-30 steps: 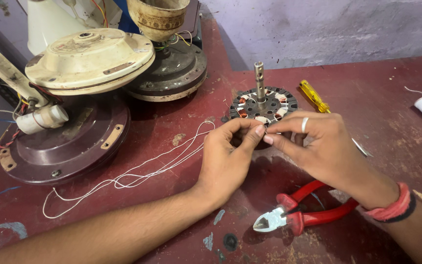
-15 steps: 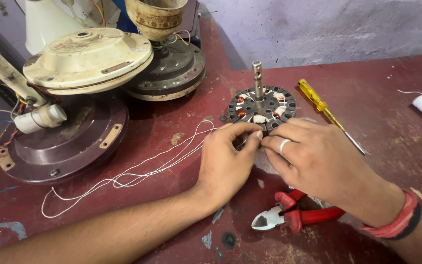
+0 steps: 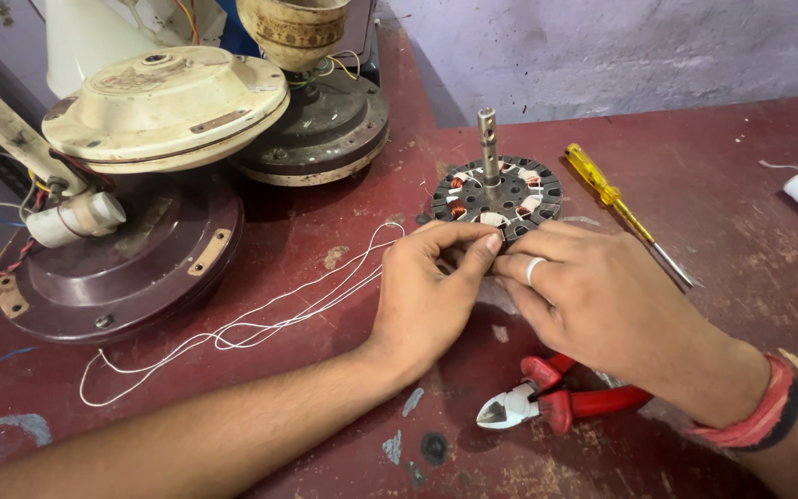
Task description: The person works on a disassembled ceiling fan motor rotor, using a screwdriver to adjust components and pliers to cut a white thread. They tie the thread around the rotor's copper windings to secure them.
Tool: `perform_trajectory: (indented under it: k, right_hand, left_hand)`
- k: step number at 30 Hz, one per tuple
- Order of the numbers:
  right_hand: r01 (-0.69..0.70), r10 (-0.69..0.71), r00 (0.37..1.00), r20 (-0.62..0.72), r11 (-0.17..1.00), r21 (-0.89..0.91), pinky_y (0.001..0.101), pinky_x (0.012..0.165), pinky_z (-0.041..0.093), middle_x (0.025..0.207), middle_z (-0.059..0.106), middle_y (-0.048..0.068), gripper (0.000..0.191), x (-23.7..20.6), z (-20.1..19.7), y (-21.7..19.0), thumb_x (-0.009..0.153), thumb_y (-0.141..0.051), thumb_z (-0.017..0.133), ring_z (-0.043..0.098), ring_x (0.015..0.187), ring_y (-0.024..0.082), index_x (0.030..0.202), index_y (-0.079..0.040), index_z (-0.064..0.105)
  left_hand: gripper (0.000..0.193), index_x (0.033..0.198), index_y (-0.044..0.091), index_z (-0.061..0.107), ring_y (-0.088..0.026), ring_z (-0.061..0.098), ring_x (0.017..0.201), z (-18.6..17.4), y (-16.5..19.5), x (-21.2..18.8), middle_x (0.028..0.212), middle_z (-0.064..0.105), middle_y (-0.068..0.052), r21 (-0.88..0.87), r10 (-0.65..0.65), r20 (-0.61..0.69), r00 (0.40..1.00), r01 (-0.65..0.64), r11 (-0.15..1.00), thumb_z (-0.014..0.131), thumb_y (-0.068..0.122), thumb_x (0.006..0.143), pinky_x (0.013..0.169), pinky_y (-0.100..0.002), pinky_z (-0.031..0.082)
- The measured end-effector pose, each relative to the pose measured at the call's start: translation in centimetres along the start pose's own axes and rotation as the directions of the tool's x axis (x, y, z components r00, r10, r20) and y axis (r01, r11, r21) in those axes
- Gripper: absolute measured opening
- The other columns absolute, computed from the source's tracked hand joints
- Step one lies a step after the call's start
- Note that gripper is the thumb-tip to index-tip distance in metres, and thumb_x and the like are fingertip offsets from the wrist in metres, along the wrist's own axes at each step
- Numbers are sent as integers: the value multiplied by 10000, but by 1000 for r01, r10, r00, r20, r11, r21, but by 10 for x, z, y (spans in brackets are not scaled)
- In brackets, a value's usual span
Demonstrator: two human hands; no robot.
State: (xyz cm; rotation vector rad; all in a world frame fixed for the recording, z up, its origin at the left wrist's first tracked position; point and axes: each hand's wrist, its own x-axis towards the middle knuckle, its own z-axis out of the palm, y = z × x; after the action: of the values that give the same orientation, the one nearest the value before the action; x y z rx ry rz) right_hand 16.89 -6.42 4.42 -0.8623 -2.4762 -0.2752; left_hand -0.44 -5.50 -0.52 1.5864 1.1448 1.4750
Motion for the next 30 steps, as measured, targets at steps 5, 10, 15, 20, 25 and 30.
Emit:
perform_trajectory:
  k: [5, 10, 15, 20, 25, 30]
  right_hand:
    - [29, -28, 998, -54, 999, 26, 391, 673, 534, 859, 717, 48, 186, 0, -2, -2, 732, -128, 775, 669, 792, 261, 895, -39, 763]
    - [21, -20, 992, -127, 1000, 5, 357, 675, 535, 898, 710, 20, 171, 1, -4, -3, 737, -130, 794, 664, 830, 222, 896, -67, 788]
    - [39, -41, 986, -160, 999, -12, 370, 722, 533, 1013, 699, 47, 150, 1, -6, -4, 744, -127, 797, 641, 908, 240, 887, -80, 790]
    - [-6, 18, 990, -137, 996, 84, 374, 754, 545, 996, 705, 39, 176, 3, -4, 2, 745, -102, 791, 657, 890, 235, 918, -71, 792]
    - [-18, 28, 995, -96, 994, 108, 368, 735, 552, 966, 713, 40, 171, 0, -3, 4, 753, -69, 778, 676, 880, 236, 923, -58, 785]
    - [-48, 61, 988, -139, 995, 92, 370, 724, 554, 941, 716, 32, 161, 1, -1, 4, 741, -90, 796, 680, 848, 236, 902, -80, 792]
  left_hand:
    - [202, 1067, 19, 793, -25, 560, 646, 1, -1, 0, 758, 735, -3, -42, -24, 13, 1000, 24, 999, 741, 123, 901, 579, -231, 507]
    - [220, 1103, 31, 771, -22, 576, 659, 0, 0, 1, 790, 750, 10, -89, -57, 28, 998, 60, 994, 723, 73, 893, 606, -230, 521]
    - [200, 1079, 35, 789, -34, 598, 671, 0, 3, -1, 768, 754, -17, -21, -57, 32, 998, 58, 998, 697, 41, 901, 626, -236, 532]
    - [203, 1094, 27, 754, -42, 616, 695, -2, 5, -2, 788, 741, -15, -10, -17, 40, 999, 17, 1000, 651, 33, 920, 650, -243, 540]
    - [138, 1046, 2, 695, -48, 595, 695, -2, 7, -3, 785, 699, -10, -89, -58, 5, 998, 58, 994, 622, 29, 933, 626, -255, 532]
    - [120, 1033, -3, 672, -37, 595, 704, 0, 3, -1, 808, 709, -10, -151, -39, 13, 999, 40, 988, 659, 24, 917, 638, -224, 512]
